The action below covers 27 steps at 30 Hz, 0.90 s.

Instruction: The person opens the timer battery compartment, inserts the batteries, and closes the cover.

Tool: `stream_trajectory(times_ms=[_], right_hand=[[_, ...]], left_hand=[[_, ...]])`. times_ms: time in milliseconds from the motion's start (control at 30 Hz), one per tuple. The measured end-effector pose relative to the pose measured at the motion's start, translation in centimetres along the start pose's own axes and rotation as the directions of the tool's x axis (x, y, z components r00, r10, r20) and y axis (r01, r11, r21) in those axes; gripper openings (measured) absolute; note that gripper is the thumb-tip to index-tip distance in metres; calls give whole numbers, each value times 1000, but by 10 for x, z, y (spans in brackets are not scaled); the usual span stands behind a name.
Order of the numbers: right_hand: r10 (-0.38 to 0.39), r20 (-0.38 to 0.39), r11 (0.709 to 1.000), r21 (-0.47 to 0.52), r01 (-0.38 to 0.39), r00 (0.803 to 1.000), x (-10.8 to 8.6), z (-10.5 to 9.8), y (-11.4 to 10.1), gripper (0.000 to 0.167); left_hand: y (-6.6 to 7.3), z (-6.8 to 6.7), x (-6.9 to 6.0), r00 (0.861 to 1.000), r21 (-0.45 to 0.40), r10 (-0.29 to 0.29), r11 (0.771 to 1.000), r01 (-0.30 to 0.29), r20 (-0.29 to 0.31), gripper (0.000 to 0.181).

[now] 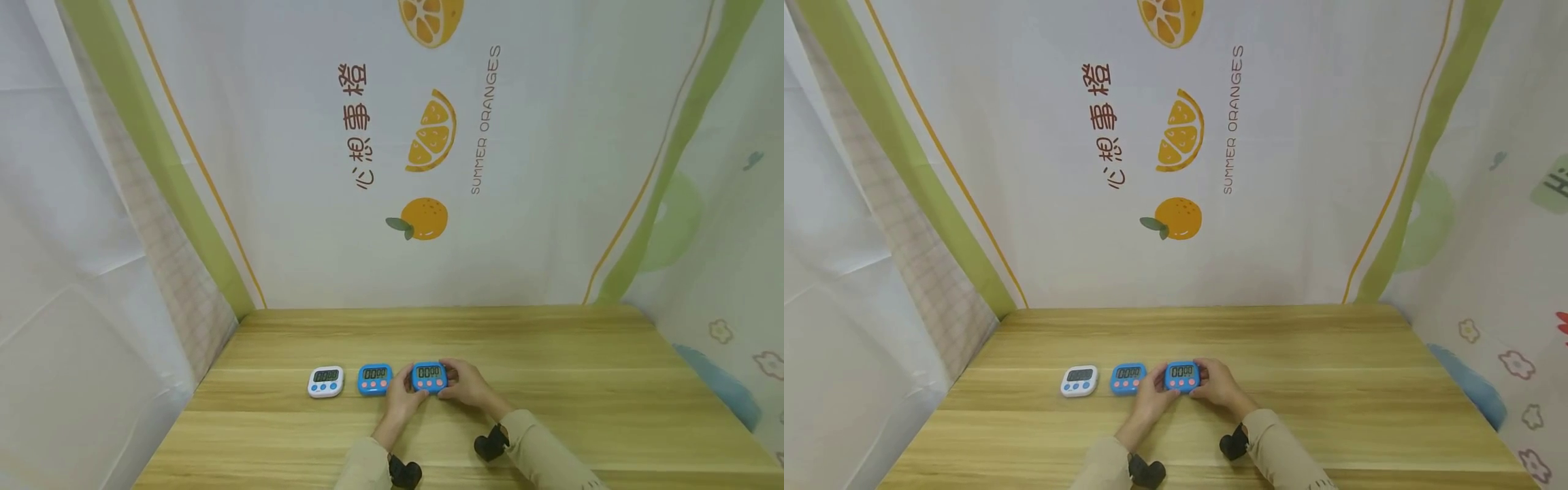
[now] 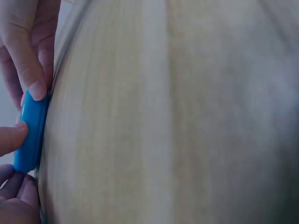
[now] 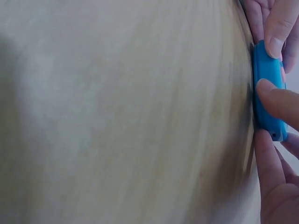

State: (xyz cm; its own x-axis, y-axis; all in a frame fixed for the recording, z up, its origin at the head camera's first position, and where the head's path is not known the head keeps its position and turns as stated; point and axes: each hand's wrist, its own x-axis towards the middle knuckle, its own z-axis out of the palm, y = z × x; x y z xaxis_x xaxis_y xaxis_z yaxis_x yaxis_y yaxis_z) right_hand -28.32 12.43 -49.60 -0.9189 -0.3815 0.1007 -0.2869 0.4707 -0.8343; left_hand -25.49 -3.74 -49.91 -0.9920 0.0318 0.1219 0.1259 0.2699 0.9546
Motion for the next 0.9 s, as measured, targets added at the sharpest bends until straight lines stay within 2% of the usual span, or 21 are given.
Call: stream_trajectory(times_ms=[233, 400, 567, 900], right_hand=[[57, -7, 998, 5, -57, 998, 1, 1, -3, 63], [65, -9, 998, -1, -65, 998, 2, 1, -4, 64], [64, -7, 998, -11, -64, 998, 3, 1, -2, 67], [68, -22, 997, 31, -67, 997, -3, 2, 1, 68]], left_hand=[[-2, 0, 1, 999, -57, -37, 998, 36, -16, 56], [-3, 0, 3, 998, -73, -60, 996, 59, -7, 55], [-4, -1, 3, 998, -70, -55, 996, 55, 7, 56], [-4, -1, -1, 999, -98, -24, 995, 27, 27, 59]])
